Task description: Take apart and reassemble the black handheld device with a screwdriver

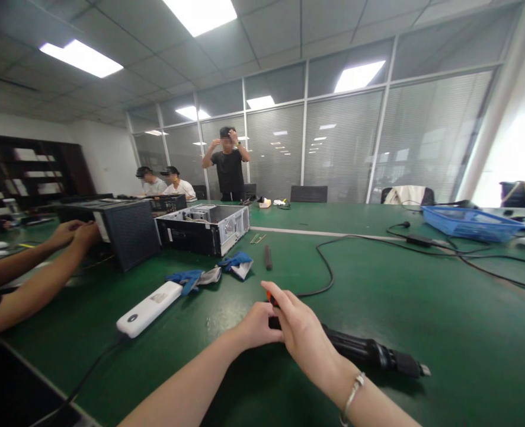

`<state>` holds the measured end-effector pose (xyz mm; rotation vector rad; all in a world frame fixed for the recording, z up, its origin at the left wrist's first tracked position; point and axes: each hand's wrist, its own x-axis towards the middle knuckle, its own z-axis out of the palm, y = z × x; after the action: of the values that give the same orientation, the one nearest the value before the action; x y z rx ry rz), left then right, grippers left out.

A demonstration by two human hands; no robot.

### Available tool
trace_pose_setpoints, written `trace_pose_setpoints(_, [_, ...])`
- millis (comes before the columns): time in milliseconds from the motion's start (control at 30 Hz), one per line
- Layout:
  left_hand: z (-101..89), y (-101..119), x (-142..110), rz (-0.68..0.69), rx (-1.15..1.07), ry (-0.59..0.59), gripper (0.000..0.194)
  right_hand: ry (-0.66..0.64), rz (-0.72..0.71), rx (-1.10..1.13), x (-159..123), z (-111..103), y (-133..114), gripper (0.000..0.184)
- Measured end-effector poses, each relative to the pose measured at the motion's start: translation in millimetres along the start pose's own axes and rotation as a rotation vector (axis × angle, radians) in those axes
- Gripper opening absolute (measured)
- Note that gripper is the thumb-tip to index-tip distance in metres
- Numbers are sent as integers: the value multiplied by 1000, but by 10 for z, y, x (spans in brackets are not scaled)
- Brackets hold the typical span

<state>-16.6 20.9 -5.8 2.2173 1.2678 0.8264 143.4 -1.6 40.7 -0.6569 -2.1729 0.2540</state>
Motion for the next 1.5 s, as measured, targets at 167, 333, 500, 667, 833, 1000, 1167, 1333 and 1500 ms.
trace_pose_setpoints(167, [-3, 1, 2, -52, -10, -10, 21, 39, 8, -51, -3, 6, 38, 44])
trace_pose_setpoints(333, [13, -8, 8, -89, -8, -7, 19, 16, -34, 49, -20, 22, 40, 51])
trace_pose_setpoints(500, [15, -18, 5, -48, -50, -6, 17, 76, -9, -52, -43, 45, 65, 47])
trace_pose_setpoints(667, [22, -48, 6, -25, -47, -1, 17, 53, -19, 22, -40, 38, 57, 52])
trace_pose_setpoints(833, [18, -51, 12, -36, -45, 28, 19, 89, -6, -36, -33, 21, 54, 45])
trace_pose_setpoints(1000, [31, -50, 12, -41, -41, 11, 18, 50, -22, 46, -28, 21, 51, 48])
trace_pose_setpoints(1167, [41, -49, 9, -17, -59, 37, 18, 80, 19, -36, -17, 13, 39, 44])
trace_pose_setpoints(1333, [30, -55, 15, -26, -51, 12, 17, 61, -25, 49, -19, -23, 2, 50])
trace_pose_setpoints(1500, [29, -57, 8, -2, -52, 16, 15, 98, -8, -10, -25, -12, 25, 43])
